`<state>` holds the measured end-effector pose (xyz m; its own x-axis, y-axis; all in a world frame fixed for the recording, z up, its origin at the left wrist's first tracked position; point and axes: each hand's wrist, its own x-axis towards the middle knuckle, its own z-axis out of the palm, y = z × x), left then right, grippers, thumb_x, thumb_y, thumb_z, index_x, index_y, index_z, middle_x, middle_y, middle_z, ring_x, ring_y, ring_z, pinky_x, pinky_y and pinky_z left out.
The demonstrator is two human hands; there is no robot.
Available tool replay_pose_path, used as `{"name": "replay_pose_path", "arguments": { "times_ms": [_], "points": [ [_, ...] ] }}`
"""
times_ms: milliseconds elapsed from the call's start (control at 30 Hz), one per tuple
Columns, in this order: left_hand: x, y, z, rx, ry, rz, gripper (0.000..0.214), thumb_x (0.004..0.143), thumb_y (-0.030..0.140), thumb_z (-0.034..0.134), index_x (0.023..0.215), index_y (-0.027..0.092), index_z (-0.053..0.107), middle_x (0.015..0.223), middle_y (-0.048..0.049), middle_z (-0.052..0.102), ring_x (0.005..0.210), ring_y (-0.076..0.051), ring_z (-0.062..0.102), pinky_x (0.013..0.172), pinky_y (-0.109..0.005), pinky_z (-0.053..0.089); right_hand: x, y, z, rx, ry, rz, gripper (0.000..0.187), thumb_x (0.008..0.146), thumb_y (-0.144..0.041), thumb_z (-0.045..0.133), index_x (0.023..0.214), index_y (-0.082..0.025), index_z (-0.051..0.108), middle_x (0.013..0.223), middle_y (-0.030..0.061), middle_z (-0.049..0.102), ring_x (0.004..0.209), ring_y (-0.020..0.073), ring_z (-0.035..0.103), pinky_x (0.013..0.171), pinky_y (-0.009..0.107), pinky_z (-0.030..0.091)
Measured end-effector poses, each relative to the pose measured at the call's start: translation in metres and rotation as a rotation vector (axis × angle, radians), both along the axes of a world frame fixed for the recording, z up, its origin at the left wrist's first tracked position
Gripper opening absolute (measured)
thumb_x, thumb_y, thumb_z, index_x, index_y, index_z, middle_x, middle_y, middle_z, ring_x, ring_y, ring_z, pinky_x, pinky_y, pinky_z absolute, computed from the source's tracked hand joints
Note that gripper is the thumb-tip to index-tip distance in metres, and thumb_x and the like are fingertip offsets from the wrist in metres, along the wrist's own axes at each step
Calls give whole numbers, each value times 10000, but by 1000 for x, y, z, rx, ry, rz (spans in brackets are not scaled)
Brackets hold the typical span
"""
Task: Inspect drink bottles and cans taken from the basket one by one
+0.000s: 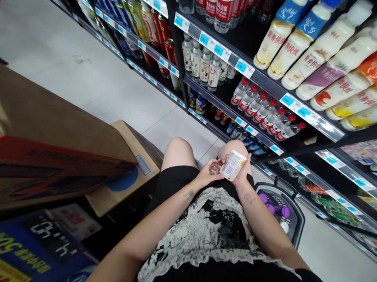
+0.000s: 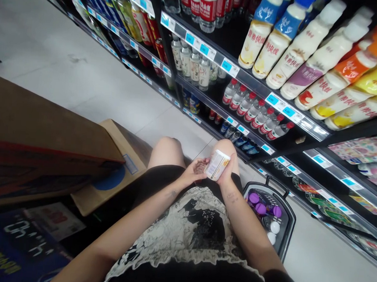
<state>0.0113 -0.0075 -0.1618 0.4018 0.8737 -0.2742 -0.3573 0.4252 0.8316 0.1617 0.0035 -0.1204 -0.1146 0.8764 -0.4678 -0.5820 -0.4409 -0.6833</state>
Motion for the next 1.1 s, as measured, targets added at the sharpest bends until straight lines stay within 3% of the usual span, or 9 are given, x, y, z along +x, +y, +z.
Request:
{"name": "replay_pose_path", "arguments": {
  "times_ms": [100, 267, 433, 567, 700, 800, 900, 967, 1100],
  "points": [
    [2, -4, 0, 37, 45, -140, 629, 531, 376, 937, 1024, 158, 613, 944, -47, 649, 816, -161, 591, 752, -281, 442, 2, 0, -4, -7, 118, 14, 800, 669, -946, 379, 772, -206, 664, 857, 122, 681, 1050, 343, 630, 864, 485, 567],
    [2, -10, -2, 131, 13, -339, 808, 615, 509, 871, 1267, 156, 547, 1126, -108, 660, 978, -229, 626, 856, -345, 463, 5, 1, -15, -46, 318, 77, 674, 744, -818, 472, 722, -174, 669, 833, 136, 701, 1002, 303, 652, 907, 424, 560],
    [-1, -10, -1, 233, 208, -490, 651, 654, 599, 806, 1055, 99, 696, 942, -96, 712, 817, -228, 638, 778, -350, 488, 6, -1, -7, -88, 343, 169, 714, 783, -800, 416, 759, -137, 676, 683, 131, 660, 948, 322, 662, 782, 436, 592],
    [0, -11, 1, 300, 162, -520, 664, 627, 494, 863, 1140, 116, 676, 1032, -105, 710, 1002, -281, 643, 893, -381, 493, 9, -3, -4, -97, 370, 311, 738, 788, -808, 367, 785, -127, 653, 684, 154, 663, 906, 346, 658, 585, 432, 592],
    [2, -14, 2, 348, 87, -473, 846, 610, 401, 891, 1341, 152, 544, 1229, -146, 639, 1179, -309, 583, 1001, -420, 456, 10, -1, -9, -18, 342, 410, 621, 744, -725, 489, 875, -136, 633, 669, 139, 657, 881, 359, 663, 528, 426, 581],
    [0, -13, 2, 366, 112, -482, 821, 607, 404, 891, 1318, 152, 567, 1246, -142, 628, 1171, -305, 580, 981, -407, 463, 9, -1, -13, 2, 344, 385, 478, 718, -638, 549, 818, -174, 600, 638, 103, 641, 859, 341, 665, 612, 459, 597],
    [-1, -10, -1, 350, 180, -527, 616, 638, 517, 847, 1085, 119, 701, 981, -89, 695, 922, -247, 626, 814, -342, 488, 9, -2, -17, 37, 369, 269, 388, 757, -593, 527, 770, -207, 562, 625, 60, 623, 859, 292, 659, 793, 485, 585],
    [-1, -7, -4, 352, 174, -540, 593, 669, 604, 790, 991, 110, 723, 826, -51, 669, 761, -188, 582, 695, -288, 447, 10, -2, -21, 59, 409, 232, 363, 800, -579, 499, 766, -220, 545, 597, 28, 596, 845, 256, 649, 881, 483, 558],
    [1, -7, -7, 365, 147, -504, 612, 733, 684, 688, 943, 110, 715, 758, -25, 607, 664, -136, 486, 614, -252, 366, 16, -1, -30, 128, 472, 234, 371, 829, -600, 466, 757, -239, 509, 537, -11, 531, 801, 227, 629, 977, 495, 505]
  ]
}}
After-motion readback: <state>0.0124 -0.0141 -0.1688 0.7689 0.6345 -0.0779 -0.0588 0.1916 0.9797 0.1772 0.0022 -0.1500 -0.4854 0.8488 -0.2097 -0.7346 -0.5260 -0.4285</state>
